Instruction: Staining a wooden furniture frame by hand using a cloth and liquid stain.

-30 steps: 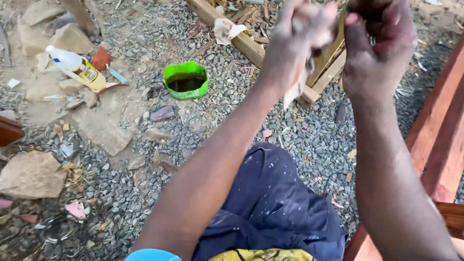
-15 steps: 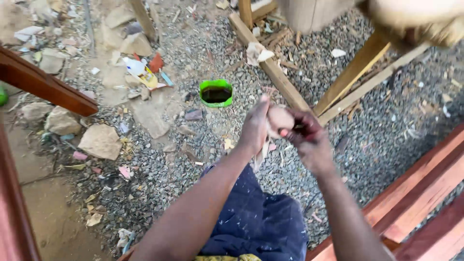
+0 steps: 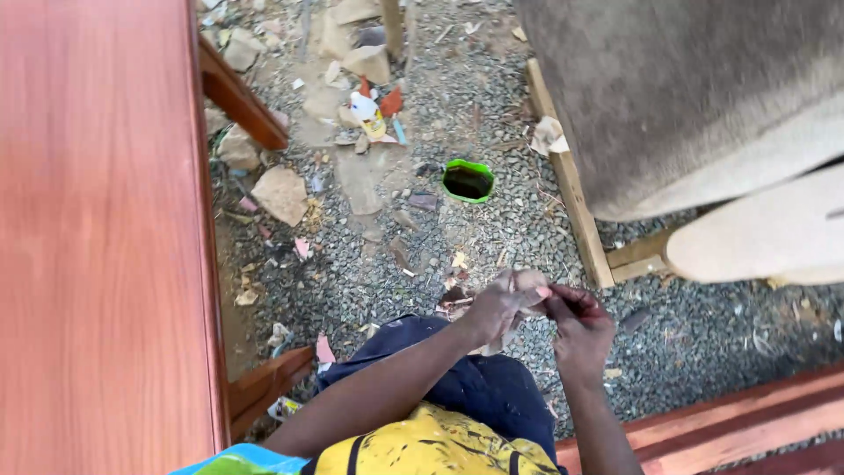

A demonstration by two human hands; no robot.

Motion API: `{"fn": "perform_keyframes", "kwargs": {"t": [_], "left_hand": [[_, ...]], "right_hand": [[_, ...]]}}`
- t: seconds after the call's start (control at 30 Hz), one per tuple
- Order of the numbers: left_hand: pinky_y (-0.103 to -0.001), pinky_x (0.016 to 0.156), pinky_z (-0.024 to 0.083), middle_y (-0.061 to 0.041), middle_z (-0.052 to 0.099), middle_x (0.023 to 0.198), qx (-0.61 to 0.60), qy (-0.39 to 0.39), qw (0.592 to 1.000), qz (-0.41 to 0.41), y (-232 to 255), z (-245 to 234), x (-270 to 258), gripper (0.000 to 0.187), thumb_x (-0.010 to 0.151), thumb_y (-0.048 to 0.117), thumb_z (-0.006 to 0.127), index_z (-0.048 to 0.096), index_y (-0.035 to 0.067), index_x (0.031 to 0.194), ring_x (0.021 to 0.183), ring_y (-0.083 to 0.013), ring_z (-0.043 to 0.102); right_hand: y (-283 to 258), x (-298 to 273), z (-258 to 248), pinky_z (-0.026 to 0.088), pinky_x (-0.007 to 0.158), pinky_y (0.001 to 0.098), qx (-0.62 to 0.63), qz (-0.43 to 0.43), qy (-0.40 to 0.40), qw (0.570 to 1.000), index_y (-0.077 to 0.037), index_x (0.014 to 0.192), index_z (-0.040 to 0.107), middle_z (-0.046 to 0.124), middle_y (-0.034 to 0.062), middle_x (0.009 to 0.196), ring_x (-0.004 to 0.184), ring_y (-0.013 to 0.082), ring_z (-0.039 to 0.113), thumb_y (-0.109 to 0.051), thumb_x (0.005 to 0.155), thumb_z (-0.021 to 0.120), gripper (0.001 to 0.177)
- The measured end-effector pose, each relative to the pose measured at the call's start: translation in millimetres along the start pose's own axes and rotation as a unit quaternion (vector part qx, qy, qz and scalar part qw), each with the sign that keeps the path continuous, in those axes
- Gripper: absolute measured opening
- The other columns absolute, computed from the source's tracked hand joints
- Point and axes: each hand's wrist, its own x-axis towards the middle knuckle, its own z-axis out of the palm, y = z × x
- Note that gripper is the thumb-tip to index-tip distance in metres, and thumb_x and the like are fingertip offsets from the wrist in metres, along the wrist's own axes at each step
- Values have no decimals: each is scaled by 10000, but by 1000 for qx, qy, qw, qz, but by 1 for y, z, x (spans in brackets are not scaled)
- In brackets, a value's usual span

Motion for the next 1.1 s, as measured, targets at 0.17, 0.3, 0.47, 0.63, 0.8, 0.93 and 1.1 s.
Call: {"fn": "perform_keyframes", "kwargs": {"t": [0.17,0.3,0.47,0.63,0.8,0.93,1.1], "left_hand": [[-326,667,537,-192,666,1034,17,59,998,-19,4,13,5,538,949,433,761,602,38,1277,861,-269,644],[-394,839,546,-172,652,1095,1,149,988,-33,20,46,2,481,978,508,663,676,99,1229,991,-264,664],[-339,692,481,-108,659,813,-31,246,968,-18,3,44,11,444,1012,499,601,745,79,1004,801,-208,609],[-279,613,519,-100,649,723,-59,256,965,-19,2,19,35,420,1082,451,565,708,61,1138,571,-135,561],[-356,771,514,-159,677,933,-102,260,960,10,21,-43,62,461,1103,412,480,640,-13,1180,851,-223,616],[-394,830,566,-245,707,1063,-140,246,958,-33,77,-111,86,584,1128,484,367,554,-49,1274,949,-314,649],[-369,906,606,-190,581,1275,-211,217,953,-11,75,-239,181,453,979,342,497,659,19,1254,1122,-334,613]], "right_hand": [[-5,23,-24,584,541,282,-15,65,-24,997,-46,938,659,708,138,836,637,182,693,-33,953,729,72],[3,36,-30,527,352,314,-8,121,-90,989,-73,970,588,636,86,704,437,199,623,-258,1009,713,226],[17,38,-33,448,284,297,-19,117,-114,986,-94,894,575,565,95,579,358,193,561,-195,1015,690,195],[16,46,-3,405,278,264,-10,84,-127,988,-113,824,568,515,106,472,324,206,560,-185,1040,641,240],[28,81,42,570,421,302,3,37,-175,984,-75,928,663,652,157,591,500,228,701,-200,1091,559,230],[38,98,129,492,901,283,-18,-23,-272,962,-60,1329,634,657,63,1053,1018,138,588,-106,1019,598,316],[110,162,276,546,998,360,-70,195,-257,944,-121,1419,506,660,129,1295,1150,255,643,-244,786,746,688]]}}
